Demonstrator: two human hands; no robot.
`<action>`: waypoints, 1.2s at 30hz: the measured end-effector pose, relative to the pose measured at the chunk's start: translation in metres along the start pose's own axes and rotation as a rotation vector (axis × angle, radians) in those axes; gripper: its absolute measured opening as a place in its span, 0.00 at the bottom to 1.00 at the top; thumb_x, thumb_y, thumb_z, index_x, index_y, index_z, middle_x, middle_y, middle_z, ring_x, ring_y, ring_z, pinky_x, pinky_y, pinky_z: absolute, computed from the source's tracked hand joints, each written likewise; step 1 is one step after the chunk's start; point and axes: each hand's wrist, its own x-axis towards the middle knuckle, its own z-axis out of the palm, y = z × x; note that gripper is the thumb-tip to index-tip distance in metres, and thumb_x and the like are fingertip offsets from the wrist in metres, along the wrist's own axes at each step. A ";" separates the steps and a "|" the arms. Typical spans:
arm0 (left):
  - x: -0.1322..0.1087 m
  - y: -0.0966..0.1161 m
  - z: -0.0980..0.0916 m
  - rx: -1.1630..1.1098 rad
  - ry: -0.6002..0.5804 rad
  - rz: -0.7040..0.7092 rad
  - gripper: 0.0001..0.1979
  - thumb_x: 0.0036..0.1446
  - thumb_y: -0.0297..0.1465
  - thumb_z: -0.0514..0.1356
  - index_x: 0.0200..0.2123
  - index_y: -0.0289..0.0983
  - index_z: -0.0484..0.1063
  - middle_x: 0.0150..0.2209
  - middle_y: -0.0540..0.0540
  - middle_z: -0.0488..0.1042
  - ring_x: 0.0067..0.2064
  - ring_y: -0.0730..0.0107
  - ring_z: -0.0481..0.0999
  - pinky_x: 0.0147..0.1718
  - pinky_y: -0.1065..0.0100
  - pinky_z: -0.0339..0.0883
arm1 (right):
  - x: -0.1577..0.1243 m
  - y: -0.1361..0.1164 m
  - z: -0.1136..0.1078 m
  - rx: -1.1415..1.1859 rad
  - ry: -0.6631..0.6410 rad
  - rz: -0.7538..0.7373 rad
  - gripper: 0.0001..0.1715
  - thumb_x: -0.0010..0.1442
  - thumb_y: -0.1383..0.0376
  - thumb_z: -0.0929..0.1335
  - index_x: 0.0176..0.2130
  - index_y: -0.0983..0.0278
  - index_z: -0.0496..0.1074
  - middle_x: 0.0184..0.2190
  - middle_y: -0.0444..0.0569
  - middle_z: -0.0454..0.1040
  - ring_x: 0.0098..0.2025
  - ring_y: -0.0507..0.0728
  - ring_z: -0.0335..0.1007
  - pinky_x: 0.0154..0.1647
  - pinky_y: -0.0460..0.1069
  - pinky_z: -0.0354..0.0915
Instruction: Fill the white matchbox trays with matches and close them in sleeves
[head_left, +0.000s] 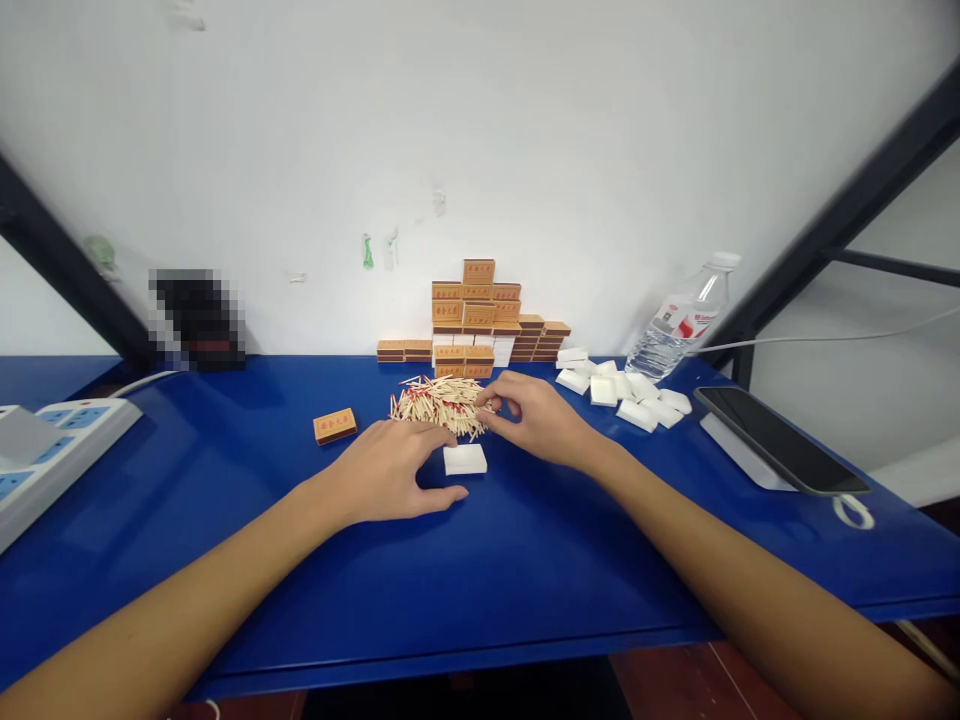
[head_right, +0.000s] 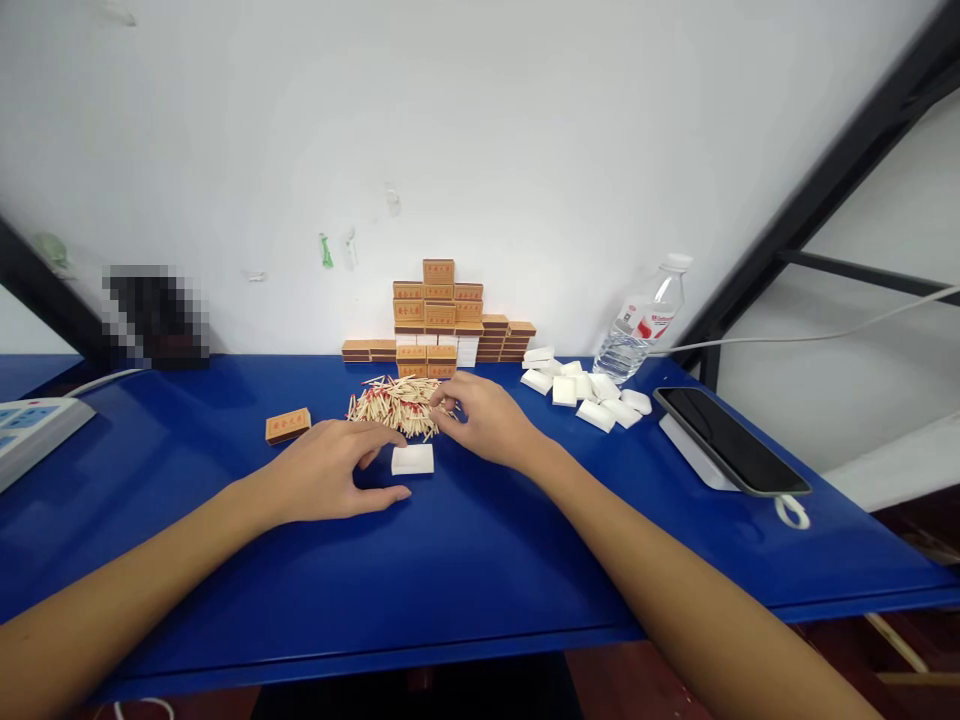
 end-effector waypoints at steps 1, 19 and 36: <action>0.000 0.000 0.001 0.011 0.004 -0.005 0.24 0.60 0.49 0.64 0.52 0.39 0.77 0.34 0.47 0.78 0.31 0.64 0.75 0.31 0.64 0.62 | 0.002 0.002 0.003 -0.015 0.013 -0.003 0.06 0.66 0.63 0.71 0.41 0.64 0.78 0.35 0.46 0.72 0.34 0.53 0.66 0.38 0.49 0.61; 0.001 -0.002 0.006 0.064 0.000 0.027 0.15 0.63 0.43 0.62 0.43 0.40 0.79 0.36 0.47 0.82 0.35 0.60 0.80 0.31 0.62 0.62 | 0.018 -0.031 0.023 -0.079 0.031 0.441 0.09 0.59 0.63 0.71 0.27 0.61 0.76 0.30 0.46 0.80 0.33 0.55 0.74 0.34 0.49 0.61; 0.001 -0.001 0.002 0.181 -0.021 0.051 0.17 0.65 0.43 0.59 0.45 0.36 0.77 0.40 0.41 0.82 0.41 0.53 0.82 0.34 0.59 0.68 | 0.031 -0.047 0.029 -0.303 -0.121 0.533 0.20 0.59 0.51 0.72 0.24 0.60 0.74 0.28 0.53 0.81 0.32 0.61 0.77 0.29 0.51 0.61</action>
